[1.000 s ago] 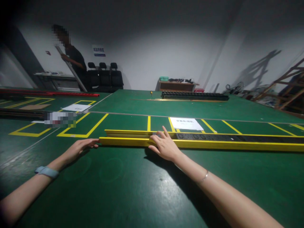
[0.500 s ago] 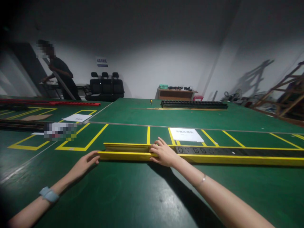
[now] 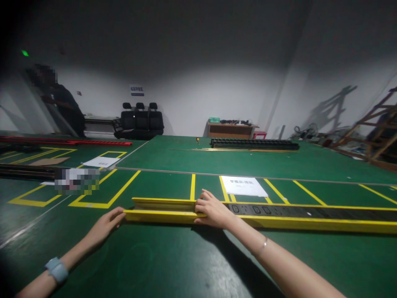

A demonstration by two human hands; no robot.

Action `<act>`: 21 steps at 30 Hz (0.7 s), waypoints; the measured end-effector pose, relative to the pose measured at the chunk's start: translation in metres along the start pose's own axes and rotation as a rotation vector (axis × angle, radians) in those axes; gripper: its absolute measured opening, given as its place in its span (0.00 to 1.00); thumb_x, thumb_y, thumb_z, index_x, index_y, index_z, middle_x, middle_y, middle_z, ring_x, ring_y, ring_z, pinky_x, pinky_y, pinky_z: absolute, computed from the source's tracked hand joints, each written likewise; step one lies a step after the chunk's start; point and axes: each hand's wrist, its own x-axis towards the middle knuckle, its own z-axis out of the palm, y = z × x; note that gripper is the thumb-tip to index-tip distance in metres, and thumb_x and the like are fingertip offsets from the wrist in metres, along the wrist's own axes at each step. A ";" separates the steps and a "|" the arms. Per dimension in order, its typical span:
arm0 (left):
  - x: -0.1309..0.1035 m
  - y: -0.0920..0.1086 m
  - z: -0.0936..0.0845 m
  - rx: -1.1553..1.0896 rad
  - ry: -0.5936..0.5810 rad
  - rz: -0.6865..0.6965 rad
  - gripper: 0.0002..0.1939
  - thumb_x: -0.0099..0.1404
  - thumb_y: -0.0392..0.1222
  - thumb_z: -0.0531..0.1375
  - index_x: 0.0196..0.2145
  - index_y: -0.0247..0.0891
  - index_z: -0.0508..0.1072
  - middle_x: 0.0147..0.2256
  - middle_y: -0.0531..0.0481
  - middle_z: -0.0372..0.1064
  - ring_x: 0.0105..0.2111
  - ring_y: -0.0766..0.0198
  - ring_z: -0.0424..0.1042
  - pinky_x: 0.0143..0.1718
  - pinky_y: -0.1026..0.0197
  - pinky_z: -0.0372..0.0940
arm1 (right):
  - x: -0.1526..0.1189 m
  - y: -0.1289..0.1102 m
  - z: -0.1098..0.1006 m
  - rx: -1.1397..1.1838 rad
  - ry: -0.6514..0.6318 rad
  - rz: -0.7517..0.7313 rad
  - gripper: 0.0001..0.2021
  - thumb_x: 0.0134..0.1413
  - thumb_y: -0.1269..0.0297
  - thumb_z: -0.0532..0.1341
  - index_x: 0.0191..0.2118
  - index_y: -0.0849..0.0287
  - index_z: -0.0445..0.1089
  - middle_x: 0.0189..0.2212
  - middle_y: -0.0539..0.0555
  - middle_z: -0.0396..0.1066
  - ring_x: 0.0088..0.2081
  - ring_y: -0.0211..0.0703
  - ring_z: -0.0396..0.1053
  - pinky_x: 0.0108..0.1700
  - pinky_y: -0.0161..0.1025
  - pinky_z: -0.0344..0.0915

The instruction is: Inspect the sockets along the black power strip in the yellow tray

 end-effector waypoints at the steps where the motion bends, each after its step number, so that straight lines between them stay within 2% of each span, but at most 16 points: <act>1: 0.000 -0.001 0.000 -0.001 -0.003 0.000 0.24 0.60 0.66 0.55 0.34 0.41 0.69 0.26 0.54 0.65 0.27 0.62 0.64 0.30 0.62 0.59 | 0.000 -0.001 -0.001 0.003 -0.001 -0.003 0.14 0.57 0.49 0.61 0.35 0.54 0.71 0.33 0.49 0.69 0.47 0.46 0.64 0.67 0.57 0.47; 3: 0.001 -0.003 0.001 -0.005 -0.004 0.001 0.23 0.61 0.65 0.54 0.34 0.41 0.69 0.24 0.55 0.62 0.25 0.64 0.62 0.28 0.63 0.57 | 0.001 -0.002 -0.004 0.005 0.001 0.002 0.14 0.58 0.49 0.60 0.35 0.54 0.72 0.34 0.51 0.69 0.48 0.46 0.64 0.67 0.57 0.47; 7: 0.001 -0.003 0.002 -0.001 -0.003 0.007 0.22 0.62 0.63 0.54 0.33 0.41 0.68 0.24 0.56 0.60 0.25 0.65 0.59 0.27 0.64 0.55 | -0.010 0.000 -0.013 -0.008 0.023 0.066 0.14 0.61 0.51 0.58 0.32 0.55 0.73 0.45 0.56 0.67 0.53 0.49 0.63 0.64 0.59 0.54; 11: 0.001 0.000 0.003 -0.005 0.016 0.006 0.22 0.61 0.65 0.53 0.33 0.41 0.69 0.26 0.54 0.63 0.27 0.62 0.62 0.28 0.63 0.57 | -0.042 0.013 -0.019 -0.007 0.044 0.155 0.14 0.61 0.53 0.57 0.31 0.54 0.74 0.52 0.58 0.65 0.58 0.56 0.58 0.60 0.62 0.59; 14: 0.002 0.002 0.002 0.000 0.020 0.020 0.21 0.62 0.63 0.53 0.34 0.41 0.70 0.29 0.52 0.67 0.31 0.59 0.66 0.31 0.62 0.61 | -0.064 0.020 -0.018 0.030 0.035 0.257 0.13 0.62 0.53 0.56 0.34 0.52 0.75 0.56 0.58 0.62 0.60 0.57 0.56 0.58 0.61 0.62; 16: 0.002 0.002 0.001 0.006 0.013 0.042 0.20 0.63 0.61 0.54 0.34 0.41 0.71 0.31 0.52 0.68 0.34 0.58 0.68 0.35 0.61 0.62 | -0.073 0.022 -0.016 0.055 0.038 0.288 0.13 0.62 0.52 0.56 0.39 0.51 0.75 0.60 0.58 0.60 0.62 0.57 0.55 0.59 0.61 0.61; 18: 0.002 0.002 0.000 0.002 0.008 0.054 0.19 0.63 0.60 0.55 0.36 0.41 0.72 0.33 0.51 0.70 0.36 0.58 0.68 0.37 0.61 0.62 | -0.081 0.027 -0.014 0.089 0.071 0.327 0.15 0.62 0.51 0.55 0.49 0.49 0.72 0.61 0.58 0.59 0.63 0.57 0.55 0.61 0.60 0.60; 21: 0.000 -0.003 -0.001 -0.018 0.015 0.015 0.20 0.62 0.60 0.56 0.40 0.41 0.72 0.32 0.50 0.70 0.32 0.60 0.67 0.33 0.62 0.61 | -0.106 0.051 -0.014 0.151 0.148 0.475 0.22 0.62 0.50 0.53 0.58 0.51 0.65 0.59 0.61 0.63 0.60 0.55 0.62 0.60 0.57 0.62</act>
